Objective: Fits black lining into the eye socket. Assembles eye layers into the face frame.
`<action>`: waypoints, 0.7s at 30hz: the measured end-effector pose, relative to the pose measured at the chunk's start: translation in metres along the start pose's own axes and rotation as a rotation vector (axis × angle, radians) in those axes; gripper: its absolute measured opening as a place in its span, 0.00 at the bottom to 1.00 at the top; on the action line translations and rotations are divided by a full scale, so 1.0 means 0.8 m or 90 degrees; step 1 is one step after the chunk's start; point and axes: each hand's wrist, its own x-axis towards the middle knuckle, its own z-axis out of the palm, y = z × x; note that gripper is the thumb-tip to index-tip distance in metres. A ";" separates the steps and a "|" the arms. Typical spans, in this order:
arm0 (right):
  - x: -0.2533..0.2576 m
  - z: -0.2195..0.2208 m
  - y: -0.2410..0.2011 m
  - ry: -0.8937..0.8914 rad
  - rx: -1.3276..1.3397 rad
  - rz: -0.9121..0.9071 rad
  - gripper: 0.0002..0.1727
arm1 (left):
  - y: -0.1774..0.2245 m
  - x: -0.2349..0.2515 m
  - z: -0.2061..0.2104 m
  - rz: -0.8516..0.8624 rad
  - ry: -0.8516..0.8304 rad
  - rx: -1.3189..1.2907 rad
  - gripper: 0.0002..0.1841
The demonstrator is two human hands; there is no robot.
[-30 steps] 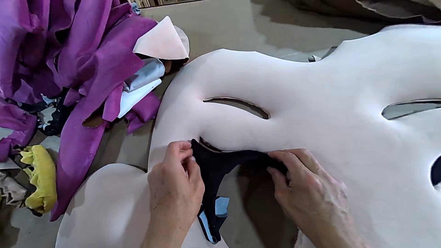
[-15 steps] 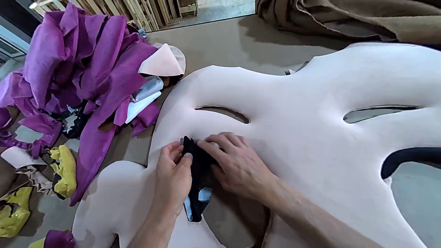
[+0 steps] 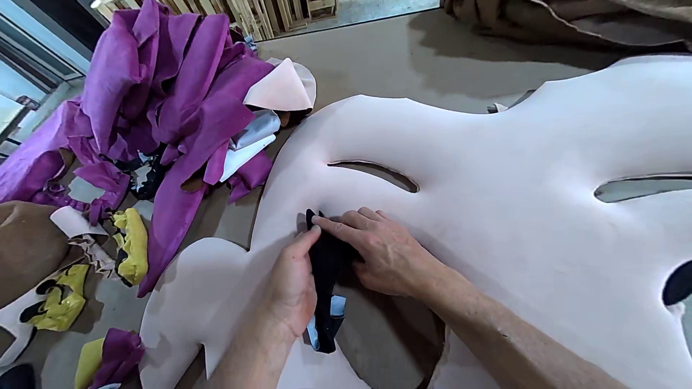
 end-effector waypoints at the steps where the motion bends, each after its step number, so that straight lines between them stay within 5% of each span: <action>1: 0.000 0.000 0.000 0.001 0.002 0.004 0.47 | 0.002 -0.003 -0.005 -0.021 -0.028 0.004 0.23; 3: -0.001 0.001 0.000 0.011 0.011 0.001 0.46 | 0.002 -0.019 -0.023 -0.001 -0.062 0.099 0.25; 8: 0.000 -0.002 0.003 -0.015 0.016 0.007 0.49 | -0.011 -0.100 -0.091 0.344 0.051 0.533 0.22; 16: -0.002 0.003 0.001 -0.008 0.000 0.005 0.51 | -0.080 -0.111 -0.030 0.150 0.009 0.301 0.26; 18: -0.004 0.002 0.001 -0.012 -0.007 0.007 0.51 | -0.086 -0.095 -0.032 0.154 0.022 0.381 0.21; 21: -0.001 0.001 0.004 -0.015 -0.027 0.005 0.52 | -0.077 -0.083 -0.044 0.188 0.066 0.712 0.17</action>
